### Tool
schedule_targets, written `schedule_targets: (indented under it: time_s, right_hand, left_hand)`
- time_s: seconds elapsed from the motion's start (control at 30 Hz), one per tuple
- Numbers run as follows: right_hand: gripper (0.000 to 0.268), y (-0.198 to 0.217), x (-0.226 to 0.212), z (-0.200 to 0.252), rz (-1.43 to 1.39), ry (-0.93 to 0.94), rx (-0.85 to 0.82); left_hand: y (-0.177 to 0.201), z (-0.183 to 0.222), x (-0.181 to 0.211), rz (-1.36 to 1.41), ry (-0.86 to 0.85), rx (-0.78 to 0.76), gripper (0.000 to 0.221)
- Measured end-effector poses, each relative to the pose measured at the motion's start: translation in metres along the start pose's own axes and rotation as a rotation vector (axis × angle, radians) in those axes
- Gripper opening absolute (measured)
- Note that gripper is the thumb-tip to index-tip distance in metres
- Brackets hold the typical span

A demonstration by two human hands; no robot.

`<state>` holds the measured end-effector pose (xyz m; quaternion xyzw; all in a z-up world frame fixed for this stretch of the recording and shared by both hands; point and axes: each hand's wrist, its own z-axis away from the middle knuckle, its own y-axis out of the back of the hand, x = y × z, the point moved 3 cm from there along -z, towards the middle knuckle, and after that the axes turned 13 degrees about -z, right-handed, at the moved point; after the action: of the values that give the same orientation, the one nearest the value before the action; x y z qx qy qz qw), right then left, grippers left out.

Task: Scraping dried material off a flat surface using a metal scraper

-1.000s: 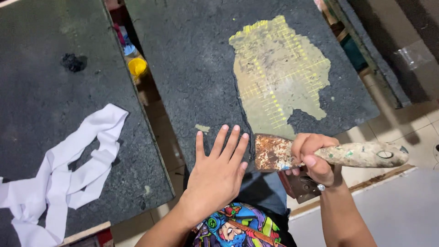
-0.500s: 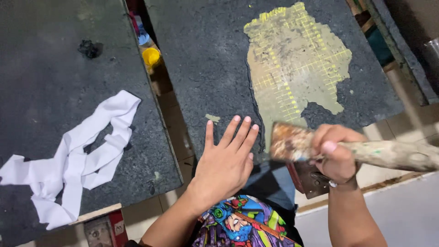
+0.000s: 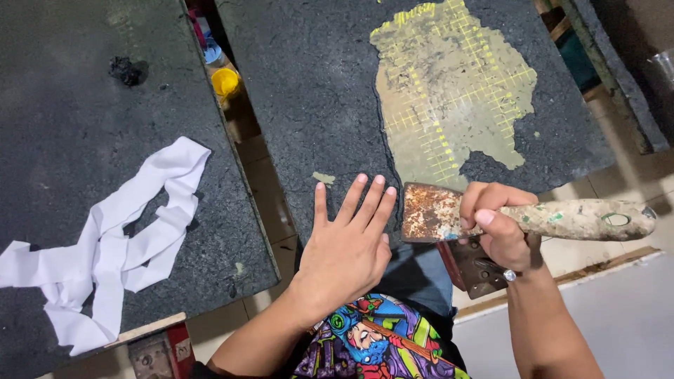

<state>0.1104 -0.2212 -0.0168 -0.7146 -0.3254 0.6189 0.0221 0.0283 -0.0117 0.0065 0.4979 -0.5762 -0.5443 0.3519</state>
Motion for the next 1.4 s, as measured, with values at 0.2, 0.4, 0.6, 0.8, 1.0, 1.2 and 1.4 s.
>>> schedule_targets:
  time_s: [0.2, 0.4, 0.6, 0.8, 1.0, 1.2, 1.4]
  right_hand:
    - [0.030, -0.001, 0.002, 0.000, -0.014, -0.007, -0.008]
    - [0.030, -0.003, -0.002, -0.002, 0.016, -0.037, -0.067]
    - [0.030, -0.003, 0.002, -0.003, -0.049, 0.005, -0.022]
    - [0.025, 0.004, 0.004, -0.005, -0.050, 0.128, 0.098]
    - [0.025, 0.011, -0.007, -0.017, -0.006, 0.097, 0.177]
    - [0.025, 0.001, 0.000, -0.039, 0.020, -0.073, 0.110]
    - [0.027, 0.000, 0.000, -0.043, 0.060, -0.124, 0.077]
  left_hand:
    - [0.001, -0.001, -0.001, -0.021, -0.017, -0.004, 0.066]
    - [-0.001, 0.002, -0.001, 0.021, -0.015, -0.030, 0.066]
    - [-0.002, 0.000, -0.003, 0.049, -0.014, 0.010, 0.065]
    - [0.007, -0.013, -0.015, 0.157, -0.020, -0.077, 0.058]
    - [-0.011, -0.014, -0.011, -0.025, 0.004, -0.018, 0.062]
    - [-0.013, -0.016, -0.009, 0.007, 0.051, -0.023, 0.064]
    - [-0.012, -0.018, -0.007, 0.012, 0.046, -0.033, 0.068]
